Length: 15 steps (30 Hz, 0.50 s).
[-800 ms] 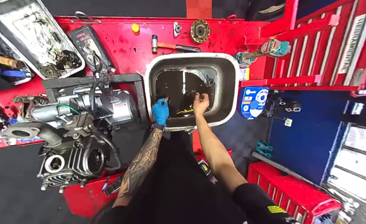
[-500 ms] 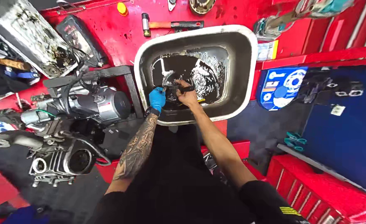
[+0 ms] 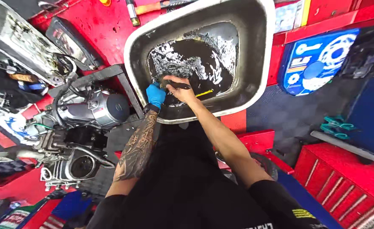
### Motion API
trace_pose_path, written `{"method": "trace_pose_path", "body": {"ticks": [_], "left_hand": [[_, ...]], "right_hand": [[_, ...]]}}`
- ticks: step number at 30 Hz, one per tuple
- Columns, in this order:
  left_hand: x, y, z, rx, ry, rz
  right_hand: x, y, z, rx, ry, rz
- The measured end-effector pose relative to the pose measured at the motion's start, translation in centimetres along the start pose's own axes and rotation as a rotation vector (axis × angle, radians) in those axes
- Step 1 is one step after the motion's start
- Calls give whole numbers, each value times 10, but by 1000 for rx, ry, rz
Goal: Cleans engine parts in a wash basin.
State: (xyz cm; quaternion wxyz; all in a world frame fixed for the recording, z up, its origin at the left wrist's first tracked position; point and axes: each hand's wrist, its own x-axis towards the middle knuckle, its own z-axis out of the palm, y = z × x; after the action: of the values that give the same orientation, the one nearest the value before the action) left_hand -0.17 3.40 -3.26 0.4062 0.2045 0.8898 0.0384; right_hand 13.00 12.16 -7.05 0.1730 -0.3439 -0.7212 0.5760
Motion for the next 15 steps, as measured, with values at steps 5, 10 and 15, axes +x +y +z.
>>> {"method": "trace_pose_path", "body": {"ticks": [5, 10, 15], "left_hand": [[-6, 3, 2, 9, 7, -15], [-10, 1, 4, 14, 13, -41], [-11, 1, 5, -20, 7, -67]], "right_hand": [[4, 14, 0, -103, -2, 91], [-7, 3, 13, 20, -33, 83], [5, 0, 5, -122, 53, 178]]}}
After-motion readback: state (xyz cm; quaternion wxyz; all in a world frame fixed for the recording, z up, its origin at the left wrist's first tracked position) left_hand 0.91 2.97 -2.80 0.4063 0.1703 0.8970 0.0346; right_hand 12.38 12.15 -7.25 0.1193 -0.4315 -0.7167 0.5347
